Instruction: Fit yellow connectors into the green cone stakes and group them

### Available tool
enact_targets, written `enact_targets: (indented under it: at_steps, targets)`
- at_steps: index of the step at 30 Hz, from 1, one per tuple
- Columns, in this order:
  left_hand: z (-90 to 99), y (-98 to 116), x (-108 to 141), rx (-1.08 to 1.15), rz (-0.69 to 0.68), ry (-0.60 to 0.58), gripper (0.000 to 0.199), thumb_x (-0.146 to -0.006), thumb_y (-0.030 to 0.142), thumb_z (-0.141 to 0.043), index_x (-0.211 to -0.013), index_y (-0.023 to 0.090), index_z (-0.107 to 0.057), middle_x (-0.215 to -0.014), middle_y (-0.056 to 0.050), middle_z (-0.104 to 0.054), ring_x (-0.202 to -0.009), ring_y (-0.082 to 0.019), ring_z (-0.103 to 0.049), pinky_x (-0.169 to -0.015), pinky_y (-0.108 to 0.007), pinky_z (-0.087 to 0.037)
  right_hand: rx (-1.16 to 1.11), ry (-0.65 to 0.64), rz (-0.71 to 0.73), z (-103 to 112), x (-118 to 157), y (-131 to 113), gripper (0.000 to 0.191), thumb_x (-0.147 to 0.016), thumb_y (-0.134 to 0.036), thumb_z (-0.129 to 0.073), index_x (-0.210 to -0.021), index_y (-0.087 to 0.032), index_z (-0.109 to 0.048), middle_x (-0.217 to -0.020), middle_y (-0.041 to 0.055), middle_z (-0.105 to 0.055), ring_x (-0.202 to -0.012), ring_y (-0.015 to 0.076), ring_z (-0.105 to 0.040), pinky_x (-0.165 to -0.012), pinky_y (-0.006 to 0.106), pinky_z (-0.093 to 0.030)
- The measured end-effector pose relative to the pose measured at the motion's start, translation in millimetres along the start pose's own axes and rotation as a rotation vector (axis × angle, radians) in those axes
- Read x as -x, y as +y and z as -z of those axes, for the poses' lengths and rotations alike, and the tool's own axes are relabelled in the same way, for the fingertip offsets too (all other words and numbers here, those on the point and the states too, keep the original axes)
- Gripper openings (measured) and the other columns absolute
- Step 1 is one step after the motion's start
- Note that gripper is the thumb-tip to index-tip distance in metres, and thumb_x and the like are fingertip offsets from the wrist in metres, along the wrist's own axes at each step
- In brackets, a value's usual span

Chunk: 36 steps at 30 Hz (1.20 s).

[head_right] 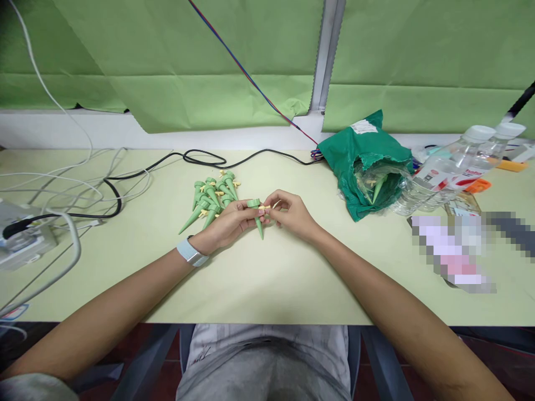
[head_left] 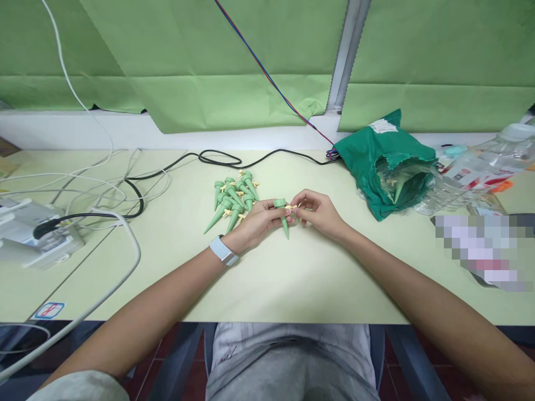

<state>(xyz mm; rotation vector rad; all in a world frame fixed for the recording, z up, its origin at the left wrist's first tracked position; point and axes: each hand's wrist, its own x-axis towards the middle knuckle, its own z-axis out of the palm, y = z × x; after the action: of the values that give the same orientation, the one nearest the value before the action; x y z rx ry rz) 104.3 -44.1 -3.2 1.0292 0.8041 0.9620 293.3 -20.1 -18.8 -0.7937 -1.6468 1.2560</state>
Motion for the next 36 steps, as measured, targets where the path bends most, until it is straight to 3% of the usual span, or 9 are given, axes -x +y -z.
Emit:
enact_targets:
  at_steps: [3,7,11,14,18,26,31,36]
  targets:
    - [-0.1,0.5,0.8,-0.006,0.003,0.004,0.019,-0.077,0.023,-0.083,-0.083,0.01,-0.071,-0.083,-0.007,-0.069,-0.084,-0.017,-0.067,-0.092,-0.036,-0.054,-0.053,-0.005,-0.02,-0.5,0.0,0.6,0.02,-0.08,-0.035,-0.077,-0.086,-0.019,-0.066,-0.087,0.0026,-0.067,-0.072,0.0162,-0.067,-0.054,0.026,-0.055]
    - [1.5,-0.6,0.6,-0.003,0.012,0.014,0.019,-0.078,0.023,-0.081,-0.087,0.011,-0.071,-0.088,-0.008,-0.07,-0.087,-0.019,-0.068,-0.095,-0.038,-0.053,-0.111,0.027,-0.027,-0.8,-0.9,3.0,0.025,-0.079,-0.032,-0.078,-0.097,-0.021,-0.065,-0.095,0.0013,-0.065,-0.067,0.0128,-0.065,-0.056,0.027,-0.057]
    - [2.3,-1.1,0.2,-0.009,0.01,0.01,0.019,-0.079,0.023,-0.081,-0.089,0.01,-0.072,-0.088,-0.008,-0.07,-0.089,-0.019,-0.068,-0.096,-0.039,-0.052,-0.086,0.014,-0.042,-1.3,-1.0,3.5,0.028,-0.075,-0.03,-0.081,-0.097,-0.021,-0.066,-0.101,0.003,-0.065,-0.075,0.0149,-0.067,-0.055,0.026,-0.057]
    - [0.4,0.9,1.1,-0.007,0.01,0.012,0.02,-0.076,0.023,-0.083,-0.087,0.011,-0.071,-0.088,-0.008,-0.071,-0.087,-0.018,-0.068,-0.093,-0.037,-0.053,-0.084,0.005,-0.07,-2.3,-0.4,2.8,0.028,-0.08,-0.036,-0.078,-0.101,-0.021,-0.067,-0.094,0.0031,-0.067,-0.074,0.0163,-0.068,-0.053,0.026,-0.056]
    - [-2.6,3.5,2.9,0.003,0.02,0.026,0.02,-0.074,0.023,-0.084,-0.082,0.011,-0.07,-0.085,-0.007,-0.069,-0.083,-0.016,-0.066,-0.09,-0.035,-0.053,-0.052,0.004,-0.09,-2.2,-0.6,2.5,0.027,-0.084,-0.042,-0.075,-0.093,-0.017,-0.07,-0.078,0.0039,-0.07,-0.069,0.017,-0.068,-0.055,0.027,-0.056]
    - [0.7,2.8,1.9,0.018,0.019,0.033,0.016,-0.077,0.02,-0.081,-0.083,0.01,-0.07,-0.086,-0.006,-0.068,-0.085,-0.016,-0.067,-0.098,-0.039,-0.053,-0.007,0.011,-0.023,6.4,-0.8,0.4,0.025,-0.083,-0.042,-0.075,-0.095,-0.02,-0.068,-0.083,0.0012,-0.064,-0.068,0.0162,-0.067,-0.055,0.028,-0.056]
    - [-1.1,4.4,2.0,0.038,0.038,0.066,0.018,-0.075,0.017,-0.083,-0.083,0.01,-0.069,-0.084,-0.005,-0.066,-0.081,-0.016,-0.068,-0.098,-0.041,-0.054,0.283,0.176,-0.041,25.9,-9.2,16.2,0.018,-0.08,-0.035,-0.07,-0.089,-0.02,-0.067,-0.078,-0.0016,-0.06,-0.055,0.0119,-0.057,-0.052,0.027,-0.047]
    - [-1.7,4.6,3.3,0.044,0.045,0.063,0.017,-0.077,0.017,-0.081,-0.085,0.011,-0.068,-0.088,-0.006,-0.067,-0.081,-0.016,-0.068,-0.101,-0.044,-0.053,0.585,0.406,-0.015,65.7,-28.5,37.8,0.011,-0.076,-0.025,-0.062,-0.085,-0.02,-0.066,-0.074,0.0003,-0.064,-0.065,0.0166,-0.06,-0.063,0.028,-0.045]
